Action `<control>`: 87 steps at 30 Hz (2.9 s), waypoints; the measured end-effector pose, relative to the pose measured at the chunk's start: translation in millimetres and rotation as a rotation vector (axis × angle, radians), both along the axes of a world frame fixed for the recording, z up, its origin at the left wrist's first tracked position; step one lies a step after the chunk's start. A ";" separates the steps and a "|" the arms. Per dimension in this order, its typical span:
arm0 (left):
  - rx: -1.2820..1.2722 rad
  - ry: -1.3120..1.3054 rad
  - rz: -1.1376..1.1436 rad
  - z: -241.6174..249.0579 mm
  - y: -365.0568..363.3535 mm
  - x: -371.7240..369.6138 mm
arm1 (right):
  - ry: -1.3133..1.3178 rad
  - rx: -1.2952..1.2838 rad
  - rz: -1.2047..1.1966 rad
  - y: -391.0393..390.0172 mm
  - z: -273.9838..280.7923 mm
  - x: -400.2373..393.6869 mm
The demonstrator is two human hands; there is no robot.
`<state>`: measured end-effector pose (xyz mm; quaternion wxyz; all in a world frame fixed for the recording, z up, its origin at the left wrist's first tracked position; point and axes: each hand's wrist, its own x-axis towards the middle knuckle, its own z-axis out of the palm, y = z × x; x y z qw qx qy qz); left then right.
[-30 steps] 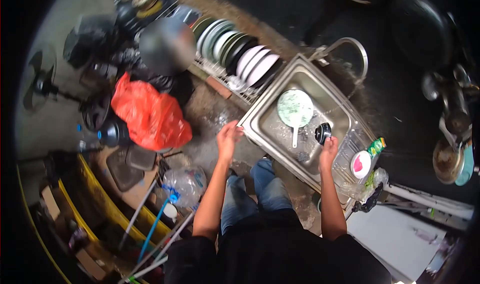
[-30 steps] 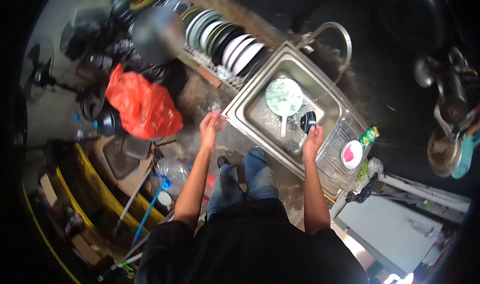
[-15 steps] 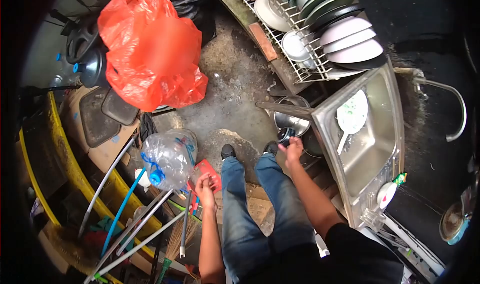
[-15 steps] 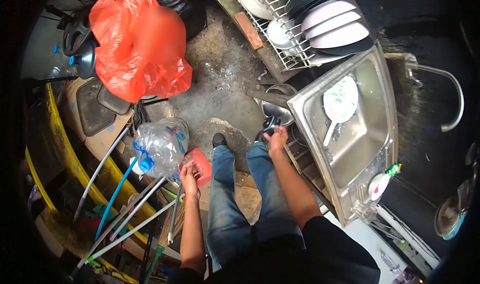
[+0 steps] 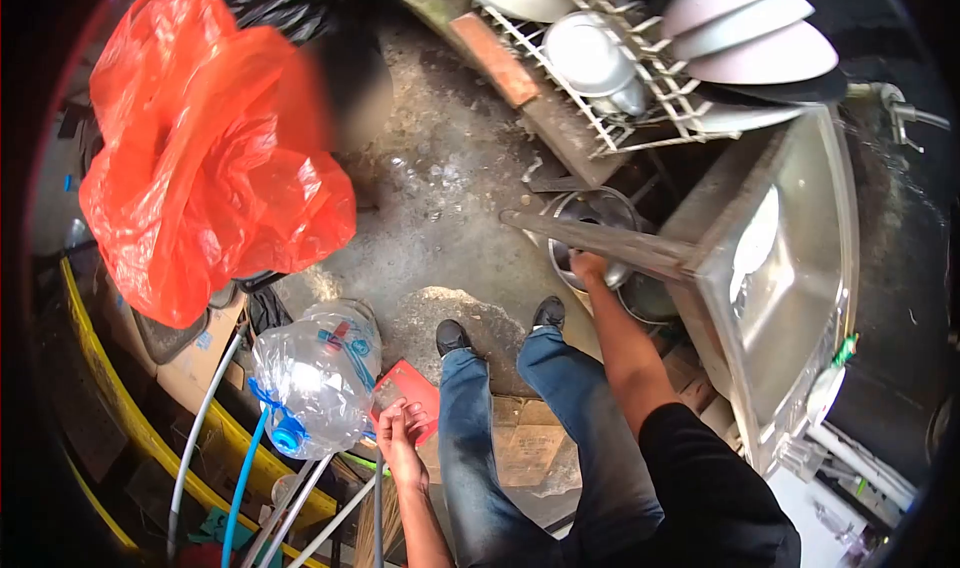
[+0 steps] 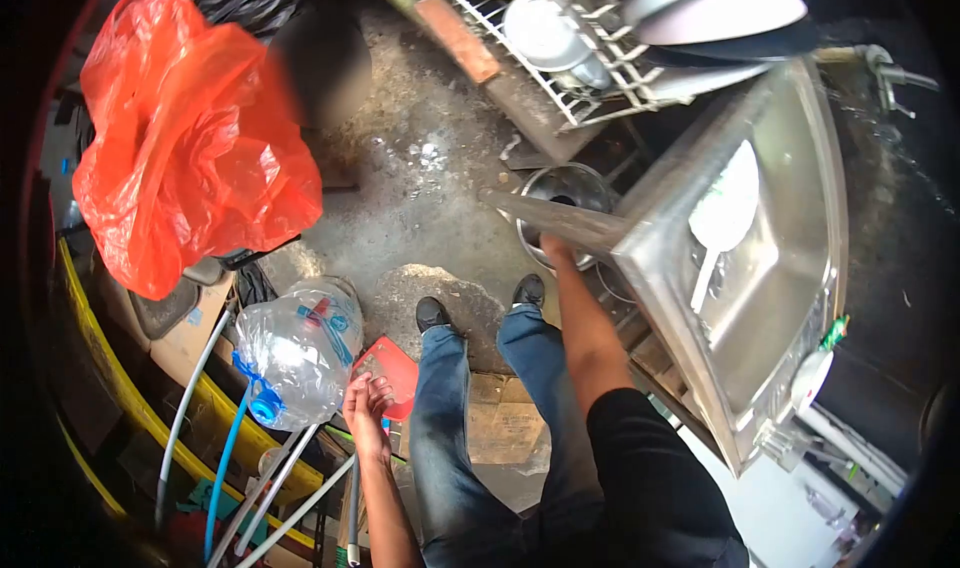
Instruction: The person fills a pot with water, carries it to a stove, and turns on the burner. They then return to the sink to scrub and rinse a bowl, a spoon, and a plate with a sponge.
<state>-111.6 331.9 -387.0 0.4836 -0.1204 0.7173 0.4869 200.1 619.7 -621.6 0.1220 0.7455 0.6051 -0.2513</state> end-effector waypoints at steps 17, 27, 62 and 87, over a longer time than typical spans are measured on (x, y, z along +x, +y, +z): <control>0.730 0.909 -0.789 251.8 224.6 159.0 | 0.930 0.581 -0.542 -69.4 455.4 33.5; 0.691 1.116 -1.290 212.3 282.0 250.2 | 0.168 0.401 -0.751 1.6 289.9 165.7; 0.458 1.318 -1.240 210.4 280.7 256.2 | 0.692 0.135 -1.157 54.7 259.1 191.9; 0.290 0.803 -1.386 223.3 298.1 248.8 | 0.636 1.091 -0.857 -12.5 446.4 212.2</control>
